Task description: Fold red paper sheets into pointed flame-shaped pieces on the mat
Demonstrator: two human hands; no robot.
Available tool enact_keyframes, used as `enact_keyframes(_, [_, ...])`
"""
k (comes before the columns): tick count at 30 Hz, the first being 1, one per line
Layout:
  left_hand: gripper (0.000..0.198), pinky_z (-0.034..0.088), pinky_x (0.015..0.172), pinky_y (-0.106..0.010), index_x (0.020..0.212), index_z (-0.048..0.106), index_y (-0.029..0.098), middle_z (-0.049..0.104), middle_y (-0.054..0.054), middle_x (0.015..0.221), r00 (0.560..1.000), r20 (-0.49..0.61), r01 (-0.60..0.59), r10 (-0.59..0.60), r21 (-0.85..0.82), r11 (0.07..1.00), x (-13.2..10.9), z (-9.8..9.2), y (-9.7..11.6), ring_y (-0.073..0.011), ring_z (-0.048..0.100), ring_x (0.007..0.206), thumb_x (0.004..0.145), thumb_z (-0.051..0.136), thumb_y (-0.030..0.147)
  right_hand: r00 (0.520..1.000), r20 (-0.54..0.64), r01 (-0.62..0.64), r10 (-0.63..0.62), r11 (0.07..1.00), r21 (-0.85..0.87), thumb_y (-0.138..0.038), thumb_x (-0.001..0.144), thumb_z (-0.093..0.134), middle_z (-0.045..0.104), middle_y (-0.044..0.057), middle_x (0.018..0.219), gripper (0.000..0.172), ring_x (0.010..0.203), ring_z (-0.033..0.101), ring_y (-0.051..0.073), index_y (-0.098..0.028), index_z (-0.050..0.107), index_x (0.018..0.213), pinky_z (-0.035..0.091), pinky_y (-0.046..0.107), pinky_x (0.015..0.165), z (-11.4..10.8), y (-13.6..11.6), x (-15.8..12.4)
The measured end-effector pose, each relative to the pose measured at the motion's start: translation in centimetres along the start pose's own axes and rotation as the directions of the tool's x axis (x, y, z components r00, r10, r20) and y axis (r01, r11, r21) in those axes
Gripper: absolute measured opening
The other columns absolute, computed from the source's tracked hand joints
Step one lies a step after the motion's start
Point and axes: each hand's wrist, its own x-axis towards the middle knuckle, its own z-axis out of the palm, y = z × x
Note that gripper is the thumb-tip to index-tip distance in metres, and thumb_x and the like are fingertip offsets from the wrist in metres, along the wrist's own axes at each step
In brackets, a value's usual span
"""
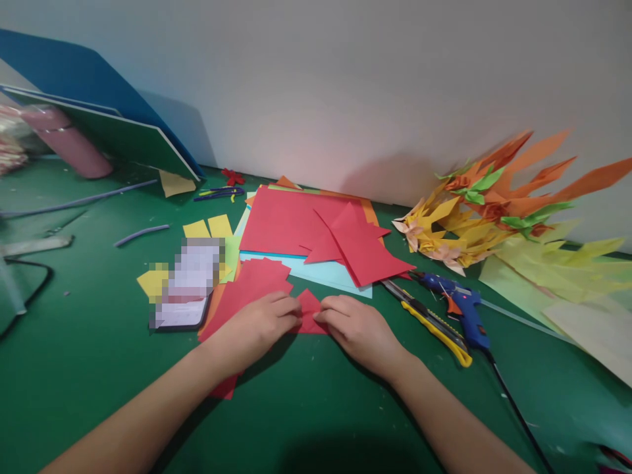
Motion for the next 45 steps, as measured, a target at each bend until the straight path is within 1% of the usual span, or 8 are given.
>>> enact_keyframes(3, [0.021,0.051,0.087,-0.032,0.092,0.065,0.01,0.067,-0.01,0.097,0.999,0.026,-0.035,0.032,0.131,0.991,0.0,0.4,0.7,-0.0196,0.061,0.089,0.085,0.048,0.001,1.0,-0.009,0.001,-0.001,1.0,-0.001,-0.017,0.095,0.047,0.068,0.007,0.089,0.021,0.078,0.059,0.018,-0.017,0.066,0.088,0.045,0.026,0.065,0.1,0.0,0.0])
enact_keyframes(8, [0.031,0.054,0.08,-0.034,0.101,0.066,0.007,0.068,-0.013,0.094,0.975,0.196,0.022,-0.11,0.405,0.914,0.3,1.3,3.6,-0.0235,0.064,0.086,0.076,0.049,0.001,1.0,-0.015,-0.008,0.008,1.0,0.003,-0.018,0.096,0.044,0.068,0.006,0.087,0.024,0.077,0.059,0.017,-0.018,0.068,0.091,0.045,0.026,0.065,0.0,-0.1,-0.1])
enact_keyframes(12, [0.042,0.055,0.075,-0.034,0.113,0.063,0.005,0.068,-0.017,0.104,0.985,0.056,0.113,-0.166,0.519,0.847,-0.3,2.2,5.5,-0.0265,0.064,0.094,0.076,0.043,0.005,0.999,-0.035,-0.027,0.027,1.0,0.011,-0.016,0.097,0.041,0.068,0.006,0.087,0.027,0.078,0.059,0.018,-0.017,0.068,0.097,0.045,0.027,0.065,0.0,-0.2,-0.4])
enact_keyframes(17, [0.049,0.051,0.084,-0.03,0.116,0.063,0.006,0.064,-0.015,0.122,0.993,-0.054,0.119,-0.106,0.502,0.856,-1.8,3.3,5.7,-0.0248,0.057,0.113,0.072,0.041,0.006,0.998,-0.018,-0.067,0.067,0.998,-0.013,-0.012,0.094,0.042,0.067,0.006,0.087,0.028,0.078,0.057,0.018,-0.017,0.069,0.1,0.041,0.026,0.061,0.1,-0.6,-0.4])
enact_keyframes(25, [0.045,0.05,0.088,-0.033,0.11,0.066,0.006,0.066,-0.014,0.114,0.999,0.007,0.033,-0.042,0.512,0.858,-1.3,3.1,5.4,-0.0242,0.055,0.111,0.071,0.043,0.01,0.976,0.208,-0.014,0.056,0.98,-0.2,-0.011,0.086,0.053,0.057,0.004,0.082,0.049,0.068,0.047,0.017,-0.029,0.053,0.131,0.023,0.027,0.049,-0.5,-1.4,0.5])
enact_keyframes(31, [0.042,0.051,0.077,-0.036,0.107,0.067,0.008,0.067,-0.014,0.107,0.995,0.054,0.045,-0.085,0.521,0.852,-1.1,2.9,5.9,-0.0264,0.057,0.1,0.07,0.047,0.011,0.961,0.258,-0.046,0.096,0.98,-0.194,-0.009,0.083,0.052,0.053,0.003,0.086,0.058,0.067,0.043,0.016,-0.037,0.049,0.134,0.018,0.026,0.05,-0.8,-2.3,1.4])
enact_keyframes(40, [0.047,0.05,0.073,-0.037,0.122,0.06,0.008,0.061,-0.015,0.124,0.974,0.174,0.055,-0.141,0.423,0.904,-1.4,3.2,5.5,-0.0267,0.057,0.099,0.077,0.049,0.009,0.985,0.062,-0.161,0.164,0.986,-0.047,-0.014,0.091,0.045,0.05,0.003,0.079,0.036,0.071,0.048,0.017,-0.03,0.066,0.115,0.032,0.024,0.054,-0.6,-1.0,-0.1])
enact_keyframes(45, [0.045,0.051,0.082,-0.038,0.119,0.061,0.007,0.067,-0.014,0.112,0.985,0.092,0.105,-0.146,0.355,0.929,-1.2,2.9,5.2,-0.0261,0.059,0.098,0.077,0.046,0.004,0.987,-0.085,-0.138,0.133,0.989,-0.054,-0.004,0.088,0.037,0.06,0.008,0.085,0.042,0.077,0.054,0.019,-0.023,0.072,0.104,0.045,0.029,0.064,-0.9,-0.4,-1.7])
